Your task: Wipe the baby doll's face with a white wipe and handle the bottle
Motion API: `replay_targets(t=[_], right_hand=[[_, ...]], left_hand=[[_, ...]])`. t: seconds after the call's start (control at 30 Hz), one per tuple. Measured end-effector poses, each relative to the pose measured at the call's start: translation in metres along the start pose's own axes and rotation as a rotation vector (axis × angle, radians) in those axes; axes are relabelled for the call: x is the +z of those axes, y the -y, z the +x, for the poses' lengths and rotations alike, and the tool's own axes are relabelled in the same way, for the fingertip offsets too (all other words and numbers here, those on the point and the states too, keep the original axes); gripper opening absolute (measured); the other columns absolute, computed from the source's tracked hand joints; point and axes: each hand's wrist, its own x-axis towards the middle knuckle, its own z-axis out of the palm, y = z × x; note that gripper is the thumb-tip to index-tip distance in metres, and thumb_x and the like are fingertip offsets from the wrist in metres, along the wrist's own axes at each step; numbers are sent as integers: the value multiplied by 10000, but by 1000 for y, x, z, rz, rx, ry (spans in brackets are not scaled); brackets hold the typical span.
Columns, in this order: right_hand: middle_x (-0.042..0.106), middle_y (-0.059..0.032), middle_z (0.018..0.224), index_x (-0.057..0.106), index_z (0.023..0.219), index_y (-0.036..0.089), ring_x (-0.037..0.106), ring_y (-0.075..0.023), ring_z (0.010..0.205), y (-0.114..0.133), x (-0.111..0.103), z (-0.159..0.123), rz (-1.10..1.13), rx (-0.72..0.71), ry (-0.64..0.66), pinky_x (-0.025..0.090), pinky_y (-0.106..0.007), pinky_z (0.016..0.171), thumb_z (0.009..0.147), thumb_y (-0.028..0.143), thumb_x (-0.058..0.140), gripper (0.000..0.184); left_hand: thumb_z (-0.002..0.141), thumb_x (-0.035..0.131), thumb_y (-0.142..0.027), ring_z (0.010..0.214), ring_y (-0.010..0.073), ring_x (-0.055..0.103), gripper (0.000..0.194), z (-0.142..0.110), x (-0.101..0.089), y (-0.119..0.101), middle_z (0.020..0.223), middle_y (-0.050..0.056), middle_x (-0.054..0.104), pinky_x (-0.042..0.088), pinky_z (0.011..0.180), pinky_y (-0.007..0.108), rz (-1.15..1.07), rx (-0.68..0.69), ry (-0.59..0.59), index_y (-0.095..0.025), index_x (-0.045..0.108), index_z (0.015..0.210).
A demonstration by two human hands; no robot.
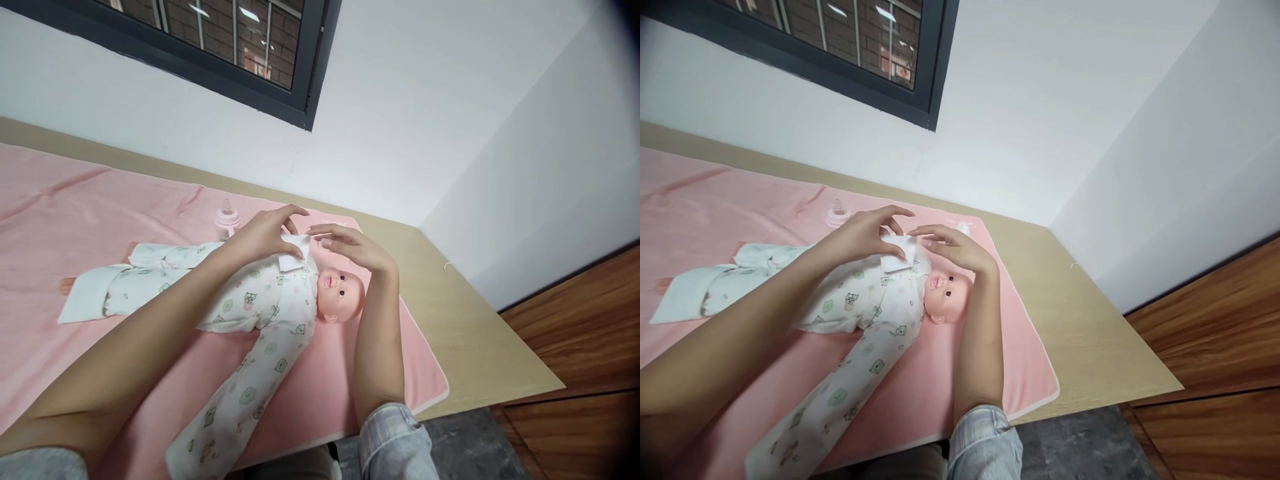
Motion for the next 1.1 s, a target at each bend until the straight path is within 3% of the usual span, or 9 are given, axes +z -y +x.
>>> replay_targets(t=[0.13, 0.33, 0.57, 0.73, 0.87, 0.97, 1.1], right_hand=[[629, -17, 1263, 742, 1043, 290, 523, -233, 1287, 5, 14, 10, -75, 16, 2, 393, -445, 1140, 893, 346, 618, 202], [689, -34, 1064, 727, 919, 227, 592, -219, 1127, 3, 14, 14, -176, 83, -16, 428, -424, 1065, 909, 345, 568, 198], [691, -58, 1096, 707, 899, 176, 603, -198, 1068, 3, 10, 9, -308, 204, -29, 427, -383, 1003, 938, 364, 523, 266], [646, -50, 1220, 719, 878, 197, 563, -175, 1198, 3, 11, 11, -277, 120, -19, 411, -323, 1048, 943, 328, 534, 236], [584, -59, 1344, 708, 833, 193, 528, -191, 1272, 3, 12, 12, -262, 98, -54, 407, -343, 1084, 939, 368, 550, 258], [600, -65, 1321, 697, 815, 186, 547, -196, 1247, 3, 12, 12, -238, 78, -72, 419, -364, 1079, 940, 405, 543, 296], [670, -47, 1195, 732, 916, 210, 591, -183, 1163, 2, 14, 15, -192, 40, -42, 447, -348, 1032, 921, 357, 578, 213]], left_hand=[[583, 874, -388, 982, 257, 642, 871, -2, -1, -5, 983, 36, 690, 475, 875, 341, -8, 42, 26, -218, 534, 1367], [608, 856, -373, 936, 242, 638, 827, -3, -3, -5, 955, 24, 683, 460, 831, 317, 13, 38, 4, -238, 544, 1362], [712, 766, -313, 857, 215, 613, 709, -5, -6, -5, 1019, 26, 691, 453, 775, 306, 21, 64, -12, -233, 527, 1375], [797, 657, -248, 860, 201, 595, 651, -7, -6, -3, 1117, 31, 676, 453, 785, 298, 91, 130, 8, -232, 472, 1421], [832, 603, -238, 905, 209, 608, 622, -9, -6, -2, 1172, 35, 663, 462, 821, 310, 115, 181, 27, -237, 446, 1435], [842, 595, -243, 908, 214, 621, 607, -8, -6, -1, 1185, 39, 658, 474, 826, 323, 107, 193, 14, -249, 449, 1431], [847, 610, -253, 896, 212, 639, 588, -7, -5, 0, 1162, 42, 663, 499, 833, 333, 81, 230, -32, -257, 462, 1416]])
